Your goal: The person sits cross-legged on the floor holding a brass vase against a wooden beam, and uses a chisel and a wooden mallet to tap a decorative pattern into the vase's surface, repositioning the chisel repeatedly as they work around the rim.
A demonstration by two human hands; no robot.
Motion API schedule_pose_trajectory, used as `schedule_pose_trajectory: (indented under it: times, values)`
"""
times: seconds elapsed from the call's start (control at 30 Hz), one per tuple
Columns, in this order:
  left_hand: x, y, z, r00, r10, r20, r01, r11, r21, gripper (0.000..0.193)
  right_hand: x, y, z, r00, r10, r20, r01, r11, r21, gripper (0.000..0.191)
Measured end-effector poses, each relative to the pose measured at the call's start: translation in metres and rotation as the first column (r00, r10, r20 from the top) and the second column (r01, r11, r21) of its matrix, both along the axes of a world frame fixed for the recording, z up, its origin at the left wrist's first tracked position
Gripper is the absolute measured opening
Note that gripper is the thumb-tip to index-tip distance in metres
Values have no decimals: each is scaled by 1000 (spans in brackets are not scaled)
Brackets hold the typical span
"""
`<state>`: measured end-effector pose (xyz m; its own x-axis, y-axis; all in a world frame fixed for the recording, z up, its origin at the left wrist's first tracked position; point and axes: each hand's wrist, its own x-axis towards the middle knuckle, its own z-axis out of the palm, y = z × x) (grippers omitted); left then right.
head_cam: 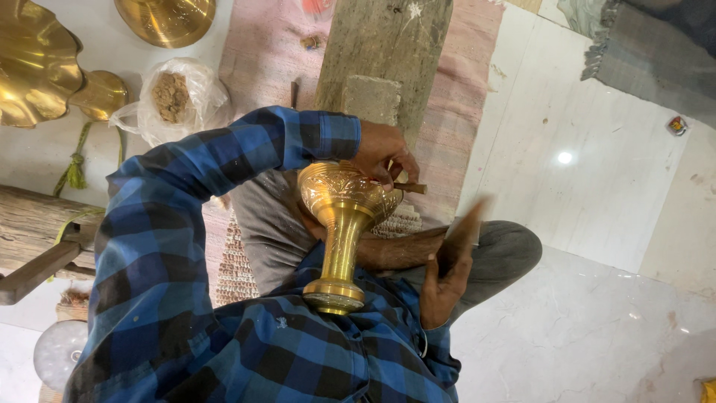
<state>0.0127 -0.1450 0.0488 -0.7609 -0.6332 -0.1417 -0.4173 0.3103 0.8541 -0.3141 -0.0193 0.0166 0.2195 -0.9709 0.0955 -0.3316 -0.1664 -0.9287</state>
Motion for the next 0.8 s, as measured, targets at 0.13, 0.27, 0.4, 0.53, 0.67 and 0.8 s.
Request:
schedule_pose_trajectory:
  times: [0.13, 0.27, 0.4, 0.53, 0.67, 0.8]
  values:
    - [-5, -5, -1, 996, -49, 70, 48, 999, 10, 43, 0, 6, -3, 962, -112, -249, 122, 992, 25, 68]
    - [-8, -7, -1, 991, -82, 102, 79, 996, 39, 41, -1, 14, -8, 947, -100, -305, 93, 995, -36, 69]
    - [-8, -8, -2, 992, -74, 106, 71, 997, 25, 45, -2, 16, -12, 977, -207, -46, 205, 977, -52, 65]
    - [-11, -11, 0, 979, -119, 168, 109, 992, 70, 42, -4, 17, -12, 919, -30, -393, -22, 992, -127, 66]
    - [-8, -14, 1, 981, -151, 124, 143, 987, 73, 46, -2, 25, -18, 978, -181, -105, 170, 980, -99, 62]
    - [-6, -12, 1, 980, -170, 100, 166, 985, 54, 48, -2, 27, -24, 880, -160, -446, 68, 974, -216, 66]
